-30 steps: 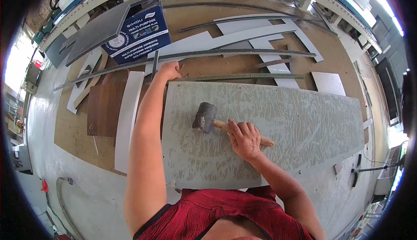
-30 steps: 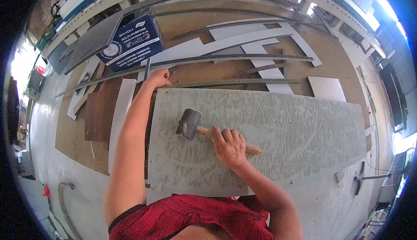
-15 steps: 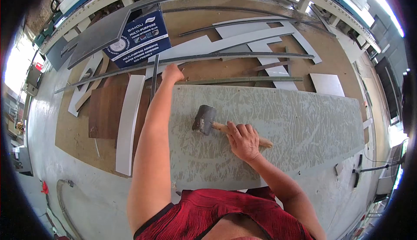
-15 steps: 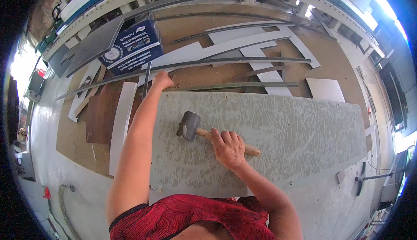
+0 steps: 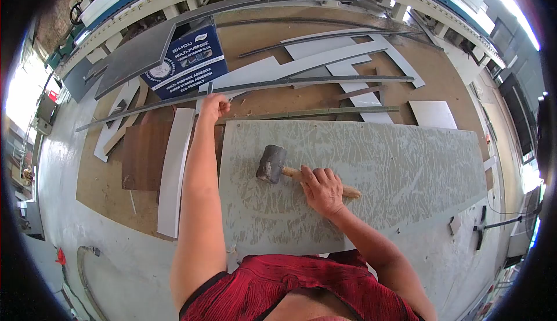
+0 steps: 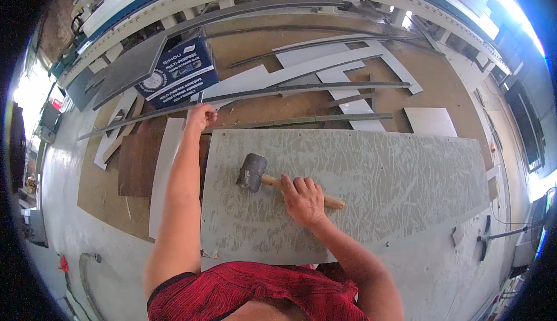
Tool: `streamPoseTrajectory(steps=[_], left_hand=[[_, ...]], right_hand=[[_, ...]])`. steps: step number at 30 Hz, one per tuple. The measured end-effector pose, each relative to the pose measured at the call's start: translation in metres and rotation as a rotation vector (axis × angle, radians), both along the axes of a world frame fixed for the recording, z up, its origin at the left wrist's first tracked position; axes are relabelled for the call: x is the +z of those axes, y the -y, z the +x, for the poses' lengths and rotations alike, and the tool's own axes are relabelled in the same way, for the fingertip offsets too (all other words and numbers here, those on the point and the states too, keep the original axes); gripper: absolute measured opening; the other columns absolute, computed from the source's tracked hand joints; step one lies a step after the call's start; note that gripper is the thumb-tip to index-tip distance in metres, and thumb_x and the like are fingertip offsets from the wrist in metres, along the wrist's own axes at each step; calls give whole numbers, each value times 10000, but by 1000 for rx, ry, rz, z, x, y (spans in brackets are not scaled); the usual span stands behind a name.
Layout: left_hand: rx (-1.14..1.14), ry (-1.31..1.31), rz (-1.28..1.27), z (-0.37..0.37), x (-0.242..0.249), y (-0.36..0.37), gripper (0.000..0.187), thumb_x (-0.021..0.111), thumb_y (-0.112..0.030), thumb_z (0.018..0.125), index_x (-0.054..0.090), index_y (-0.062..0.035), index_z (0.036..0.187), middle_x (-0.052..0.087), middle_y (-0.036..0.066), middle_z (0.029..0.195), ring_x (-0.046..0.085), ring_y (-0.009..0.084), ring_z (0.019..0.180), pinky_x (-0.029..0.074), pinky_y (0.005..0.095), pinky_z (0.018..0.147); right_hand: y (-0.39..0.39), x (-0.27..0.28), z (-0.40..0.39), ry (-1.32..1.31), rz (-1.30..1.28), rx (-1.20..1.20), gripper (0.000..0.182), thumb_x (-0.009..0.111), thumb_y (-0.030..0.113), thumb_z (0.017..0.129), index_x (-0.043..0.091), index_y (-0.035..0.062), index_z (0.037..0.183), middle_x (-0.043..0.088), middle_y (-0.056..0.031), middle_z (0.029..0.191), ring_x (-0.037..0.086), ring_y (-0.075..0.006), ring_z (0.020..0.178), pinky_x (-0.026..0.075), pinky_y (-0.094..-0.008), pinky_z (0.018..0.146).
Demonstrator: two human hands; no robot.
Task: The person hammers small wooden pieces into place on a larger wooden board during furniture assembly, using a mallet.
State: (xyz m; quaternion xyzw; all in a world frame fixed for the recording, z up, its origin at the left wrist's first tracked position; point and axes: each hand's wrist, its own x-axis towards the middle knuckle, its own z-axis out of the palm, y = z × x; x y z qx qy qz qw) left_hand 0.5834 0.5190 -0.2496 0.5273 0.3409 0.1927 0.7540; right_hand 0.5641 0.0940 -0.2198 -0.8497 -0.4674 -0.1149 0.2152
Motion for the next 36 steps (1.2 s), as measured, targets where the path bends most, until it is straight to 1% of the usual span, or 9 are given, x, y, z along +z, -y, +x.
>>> streamPoseTrajectory(steps=[4,7,11,16,23,26,30,33,36], left_hand=[[59,283,-283,-19,11,10,63,583,-29,711,531,-42,743,577,98,637,583,194,545,527,322,525],[67,373,-408,-32,16,25,132,575,-6,700,549,-23,828,583,106,668,595,210,588,534,330,556],[26,530,-472,-45,23,62,115,574,11,693,563,-6,806,568,112,644,577,228,586,513,341,545],[4,578,-583,-66,45,127,69,573,4,702,566,-5,770,578,90,666,577,224,581,499,342,527],[-86,609,-684,-102,63,243,35,584,-61,743,565,-34,754,574,72,695,559,210,610,476,335,556],[-236,687,-731,-105,47,266,89,515,-96,811,565,-29,779,572,75,713,565,201,670,484,322,622],[-150,607,-722,-109,46,295,139,475,-129,835,560,-38,773,568,77,734,555,203,676,463,323,618],[-44,560,-799,-113,45,312,149,461,-141,837,558,-40,788,572,80,763,555,206,691,462,334,617],[-43,584,-830,-106,25,316,153,443,-157,838,553,-52,827,569,72,786,553,207,703,463,349,621]], right_hand=[[0,-1,-1,12,10,-4,362,593,221,782,509,163,1129,503,-23,807,505,-222,758,414,-368,643],[1,2,-2,23,10,16,406,618,182,748,505,124,1133,497,-42,821,507,-236,788,417,-372,657],[3,2,-5,17,55,28,437,629,195,742,501,119,1153,520,-59,860,518,-252,832,423,-380,688],[6,18,-9,-95,141,47,420,630,207,756,524,86,1144,550,-97,909,537,-285,883,437,-376,742],[-31,71,-10,-635,558,230,316,621,109,772,579,31,1076,575,-144,940,577,-273,821,458,-351,703],[-39,65,-21,-671,569,217,237,620,80,770,620,13,997,597,-138,894,590,-252,790,464,-329,687],[-30,28,-5,-775,569,182,142,623,80,760,660,5,875,618,-140,814,605,-255,771,470,-328,678],[-17,59,-19,-842,391,112,118,619,64,734,663,27,837,617,-149,825,607,-256,773,467,-328,670],[-14,72,-24,-291,207,209,105,623,65,704,654,42,802,612,-142,825,616,-246,723,469,-325,620]])
